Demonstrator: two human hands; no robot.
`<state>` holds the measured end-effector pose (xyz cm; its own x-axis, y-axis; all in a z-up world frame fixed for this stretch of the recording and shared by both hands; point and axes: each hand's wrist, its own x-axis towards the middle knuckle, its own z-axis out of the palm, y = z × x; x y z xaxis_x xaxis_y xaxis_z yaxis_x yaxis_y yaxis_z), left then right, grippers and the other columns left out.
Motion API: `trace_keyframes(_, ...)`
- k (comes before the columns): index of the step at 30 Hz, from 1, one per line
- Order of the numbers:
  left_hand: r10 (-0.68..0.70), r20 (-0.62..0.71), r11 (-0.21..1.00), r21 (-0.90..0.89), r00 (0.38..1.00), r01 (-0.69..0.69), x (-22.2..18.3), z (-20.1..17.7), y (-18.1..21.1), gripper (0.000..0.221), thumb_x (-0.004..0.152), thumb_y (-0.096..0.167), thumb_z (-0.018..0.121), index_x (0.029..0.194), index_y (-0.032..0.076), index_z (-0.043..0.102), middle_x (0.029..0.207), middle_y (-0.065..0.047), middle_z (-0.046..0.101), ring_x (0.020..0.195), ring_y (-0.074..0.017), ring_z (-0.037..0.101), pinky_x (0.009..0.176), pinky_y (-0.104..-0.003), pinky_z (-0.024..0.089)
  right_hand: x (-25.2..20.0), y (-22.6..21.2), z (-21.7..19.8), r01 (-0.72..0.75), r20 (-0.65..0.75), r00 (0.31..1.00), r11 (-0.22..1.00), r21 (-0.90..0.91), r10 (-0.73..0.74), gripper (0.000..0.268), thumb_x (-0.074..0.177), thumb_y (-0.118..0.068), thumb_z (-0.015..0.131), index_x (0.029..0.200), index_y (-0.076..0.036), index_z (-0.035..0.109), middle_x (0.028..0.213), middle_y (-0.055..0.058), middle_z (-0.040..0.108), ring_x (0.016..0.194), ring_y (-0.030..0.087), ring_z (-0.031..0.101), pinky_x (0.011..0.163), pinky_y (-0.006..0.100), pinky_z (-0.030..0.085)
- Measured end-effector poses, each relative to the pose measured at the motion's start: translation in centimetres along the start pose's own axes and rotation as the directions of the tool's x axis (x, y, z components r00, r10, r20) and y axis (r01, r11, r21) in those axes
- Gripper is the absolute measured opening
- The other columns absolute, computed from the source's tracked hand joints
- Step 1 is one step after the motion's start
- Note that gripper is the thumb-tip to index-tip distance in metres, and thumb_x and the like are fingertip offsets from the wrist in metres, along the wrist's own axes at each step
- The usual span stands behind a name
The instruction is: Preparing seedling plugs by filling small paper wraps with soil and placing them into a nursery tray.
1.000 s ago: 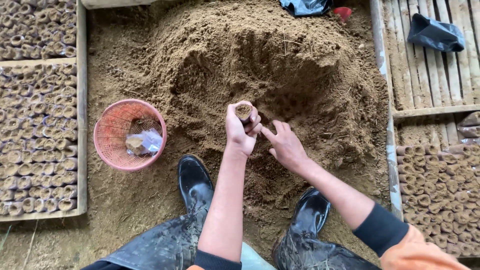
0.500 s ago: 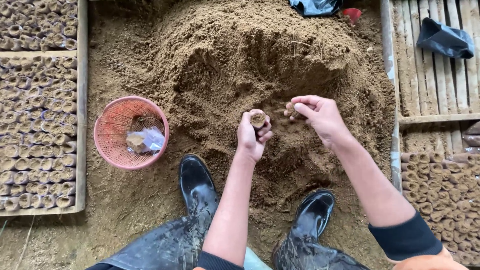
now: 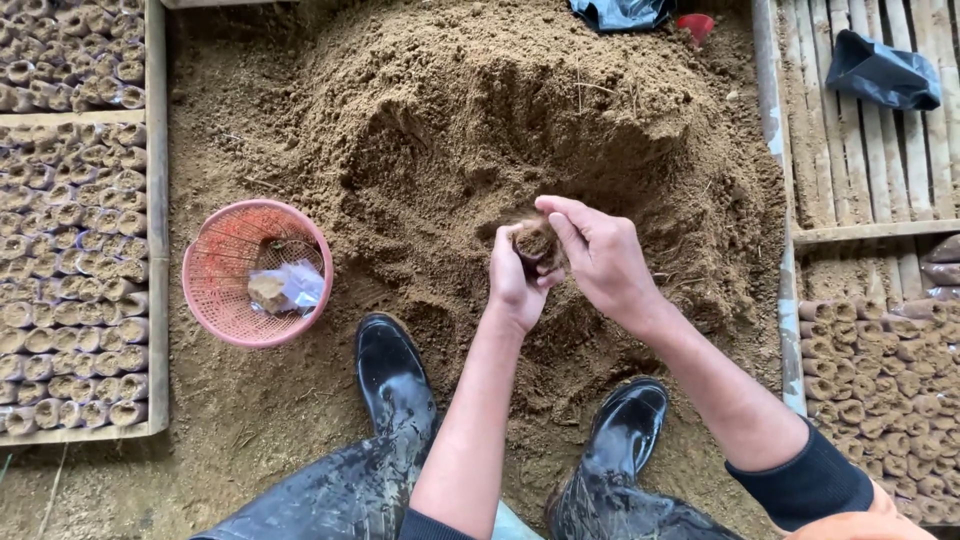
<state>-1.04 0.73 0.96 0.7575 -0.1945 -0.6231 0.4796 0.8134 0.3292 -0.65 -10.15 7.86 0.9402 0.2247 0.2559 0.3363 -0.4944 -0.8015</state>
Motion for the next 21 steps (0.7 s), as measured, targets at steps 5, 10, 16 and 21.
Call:
trace_keyframes(5,0.017,-0.029,0.999,0.042,0.999,-0.016,-2.3,1.7,1.2,0.025,0.088,0.041,0.052,0.085,0.018,0.063,0.069,0.0,0.056,0.049,-0.0055,0.037,0.038,-0.014,0.023,-0.4,0.6,0.0,0.392,0.308,0.911,0.809,-0.438,-0.274,0.022,0.101,-0.023,0.063,0.117,-0.013,0.073,0.148,0.014,0.056,0.14,0.038,0.049,0.109,0.057,0.041)
trace_keyframes(10,0.02,-0.022,0.999,0.049,1.0,-0.019,1.5,-1.2,-0.7,0.021,0.09,0.038,0.053,0.084,0.02,0.06,0.065,0.0,0.051,0.045,-0.0067,0.035,0.037,-0.015,0.02,0.5,1.3,-0.4,0.274,0.158,0.956,0.947,-0.169,-0.248,0.02,0.102,-0.018,0.064,0.116,-0.006,0.072,0.138,0.017,0.062,0.129,0.039,0.057,0.107,0.052,0.045)
trace_keyframes(16,0.037,0.022,0.999,0.005,0.999,-0.037,2.1,-1.9,-0.8,0.025,0.092,0.037,0.054,0.089,0.014,0.063,0.056,-0.007,0.043,0.036,-0.0073,0.024,0.033,-0.019,0.014,-2.9,11.0,2.4,0.097,0.256,0.967,0.956,-0.278,-0.023,0.031,0.092,-0.015,0.067,0.122,-0.006,0.064,0.122,0.021,0.062,0.118,0.043,0.062,0.102,0.051,0.051)
trace_keyframes(21,0.054,0.042,0.998,-0.018,0.998,-0.053,2.5,-2.3,-1.2,0.028,0.092,0.039,0.05,0.089,0.013,0.061,0.051,-0.006,0.037,0.036,-0.0092,0.021,0.034,-0.02,0.012,-5.9,13.9,5.1,0.215,0.296,0.954,0.814,-0.539,-0.055,0.048,0.072,-0.01,0.083,0.116,-0.013,0.065,0.125,0.019,0.056,0.113,0.04,0.061,0.099,0.047,0.053)
